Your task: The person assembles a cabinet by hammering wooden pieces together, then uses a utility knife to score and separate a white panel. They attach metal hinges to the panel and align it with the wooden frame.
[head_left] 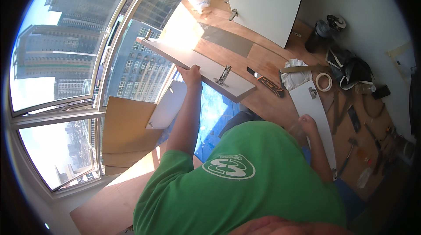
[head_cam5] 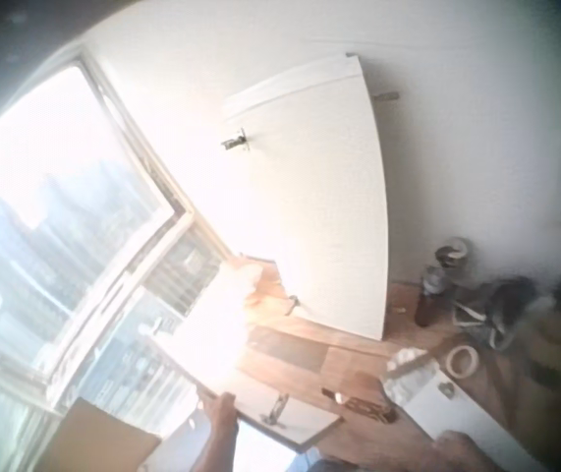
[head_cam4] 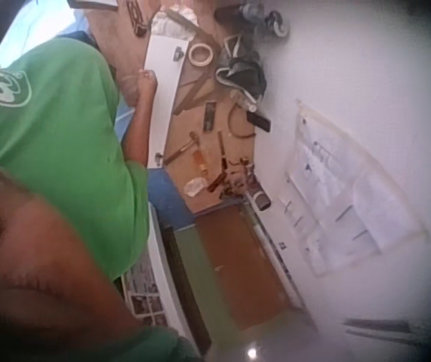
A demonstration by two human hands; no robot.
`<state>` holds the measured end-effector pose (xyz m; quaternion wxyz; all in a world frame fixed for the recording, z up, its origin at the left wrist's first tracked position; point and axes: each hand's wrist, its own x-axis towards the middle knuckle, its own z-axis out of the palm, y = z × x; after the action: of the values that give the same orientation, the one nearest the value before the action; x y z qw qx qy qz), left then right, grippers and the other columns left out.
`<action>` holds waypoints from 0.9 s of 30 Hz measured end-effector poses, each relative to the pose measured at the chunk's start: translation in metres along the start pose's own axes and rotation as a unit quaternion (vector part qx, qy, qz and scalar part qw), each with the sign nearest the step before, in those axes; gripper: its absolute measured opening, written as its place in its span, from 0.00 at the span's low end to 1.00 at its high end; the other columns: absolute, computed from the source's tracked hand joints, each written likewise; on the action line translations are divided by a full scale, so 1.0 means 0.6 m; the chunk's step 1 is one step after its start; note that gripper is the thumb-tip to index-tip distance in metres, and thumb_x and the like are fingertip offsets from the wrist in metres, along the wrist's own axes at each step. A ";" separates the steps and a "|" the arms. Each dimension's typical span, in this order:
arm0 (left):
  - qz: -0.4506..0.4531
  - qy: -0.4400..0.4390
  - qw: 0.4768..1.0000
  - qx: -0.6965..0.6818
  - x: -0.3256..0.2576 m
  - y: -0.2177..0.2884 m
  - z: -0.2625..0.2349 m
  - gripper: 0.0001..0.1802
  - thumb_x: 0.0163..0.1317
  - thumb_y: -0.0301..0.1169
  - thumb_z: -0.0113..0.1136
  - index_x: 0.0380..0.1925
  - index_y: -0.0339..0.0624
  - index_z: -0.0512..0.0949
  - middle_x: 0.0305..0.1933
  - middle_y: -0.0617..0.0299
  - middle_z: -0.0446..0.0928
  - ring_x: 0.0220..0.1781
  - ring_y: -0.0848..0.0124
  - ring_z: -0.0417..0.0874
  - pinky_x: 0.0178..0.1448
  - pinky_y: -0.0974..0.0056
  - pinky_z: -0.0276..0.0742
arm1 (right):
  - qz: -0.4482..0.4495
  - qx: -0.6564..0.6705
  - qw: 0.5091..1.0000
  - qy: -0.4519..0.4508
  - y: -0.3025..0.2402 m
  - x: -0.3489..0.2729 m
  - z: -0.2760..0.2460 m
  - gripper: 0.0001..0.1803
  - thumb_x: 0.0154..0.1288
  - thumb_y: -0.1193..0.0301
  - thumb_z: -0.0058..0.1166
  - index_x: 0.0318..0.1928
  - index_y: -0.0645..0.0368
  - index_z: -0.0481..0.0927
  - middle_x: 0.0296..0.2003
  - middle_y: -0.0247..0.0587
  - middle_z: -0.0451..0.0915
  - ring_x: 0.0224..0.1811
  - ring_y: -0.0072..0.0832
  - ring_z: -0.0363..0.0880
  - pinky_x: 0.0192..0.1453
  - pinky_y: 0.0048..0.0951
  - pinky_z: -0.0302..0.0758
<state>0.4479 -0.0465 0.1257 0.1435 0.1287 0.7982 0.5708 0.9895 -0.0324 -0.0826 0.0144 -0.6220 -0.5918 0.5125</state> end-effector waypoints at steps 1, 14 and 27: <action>-0.002 0.002 1.000 0.000 -0.001 -0.001 -0.001 0.55 0.50 0.18 0.57 0.80 0.36 0.46 0.69 0.41 0.68 0.68 0.52 0.74 0.71 0.55 0.70 | 0.009 0.007 1.000 -0.006 0.005 0.002 0.004 0.14 0.66 0.60 0.66 0.43 0.58 0.85 0.31 0.42 0.84 0.34 0.33 0.82 0.43 0.38 0.80; -0.023 0.001 1.000 -0.005 -0.008 0.001 -0.012 0.53 0.54 0.19 0.56 0.81 0.36 0.45 0.68 0.40 0.70 0.66 0.52 0.76 0.70 0.56 0.71 | -0.037 -0.014 0.999 -0.008 -0.032 -0.008 0.003 0.13 0.66 0.62 0.66 0.41 0.59 0.85 0.28 0.39 0.82 0.31 0.30 0.80 0.40 0.35 0.79; 0.030 0.033 0.999 0.027 -0.004 0.002 0.011 0.44 0.67 0.25 0.54 0.80 0.32 0.48 0.74 0.37 0.67 0.75 0.47 0.72 0.77 0.53 0.65 | 0.002 0.047 0.999 -0.026 -0.011 -0.007 0.001 0.11 0.68 0.64 0.65 0.42 0.60 0.85 0.28 0.36 0.82 0.31 0.25 0.78 0.39 0.32 0.78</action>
<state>0.4525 -0.0410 0.1251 0.0962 0.1373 0.8132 0.5573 0.9853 -0.0336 -0.0761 0.0272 -0.6084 -0.5659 0.5558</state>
